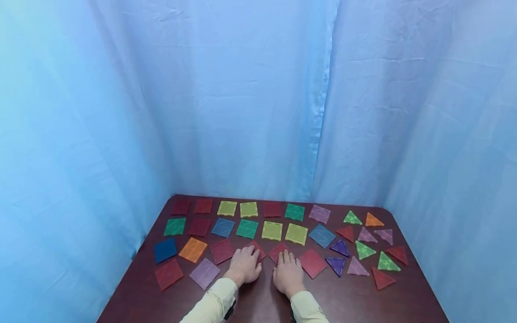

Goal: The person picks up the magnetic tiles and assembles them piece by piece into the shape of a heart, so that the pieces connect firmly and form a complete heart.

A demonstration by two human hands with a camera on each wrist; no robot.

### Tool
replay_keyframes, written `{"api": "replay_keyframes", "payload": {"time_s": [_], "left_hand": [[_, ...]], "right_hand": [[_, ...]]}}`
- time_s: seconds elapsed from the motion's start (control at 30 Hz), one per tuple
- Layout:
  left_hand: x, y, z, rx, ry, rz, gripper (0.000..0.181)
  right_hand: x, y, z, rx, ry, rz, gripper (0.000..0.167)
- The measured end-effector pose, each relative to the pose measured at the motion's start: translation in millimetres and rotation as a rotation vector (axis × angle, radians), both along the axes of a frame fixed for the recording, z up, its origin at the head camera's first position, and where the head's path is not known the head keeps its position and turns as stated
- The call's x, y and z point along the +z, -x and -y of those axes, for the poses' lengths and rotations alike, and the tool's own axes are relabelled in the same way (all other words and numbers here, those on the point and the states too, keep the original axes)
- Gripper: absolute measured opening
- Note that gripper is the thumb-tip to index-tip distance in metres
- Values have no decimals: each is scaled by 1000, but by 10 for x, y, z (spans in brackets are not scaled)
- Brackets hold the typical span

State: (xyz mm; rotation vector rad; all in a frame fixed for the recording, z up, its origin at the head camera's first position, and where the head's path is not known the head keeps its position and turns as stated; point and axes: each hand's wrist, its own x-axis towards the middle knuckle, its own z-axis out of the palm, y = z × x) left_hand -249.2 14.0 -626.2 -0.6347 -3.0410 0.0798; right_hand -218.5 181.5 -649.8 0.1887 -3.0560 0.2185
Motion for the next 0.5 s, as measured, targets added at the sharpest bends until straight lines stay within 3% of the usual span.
{"api": "replay_keyframes", "payload": {"time_s": [0.23,0.5], "left_hand": [[78,-95,16,23,2,90,52],[52,-122,39,30,-39,137,56]], "right_hand": [[13,-2,42,-9,13,36,61],[-9,11,47,-4,10,9,62]]}}
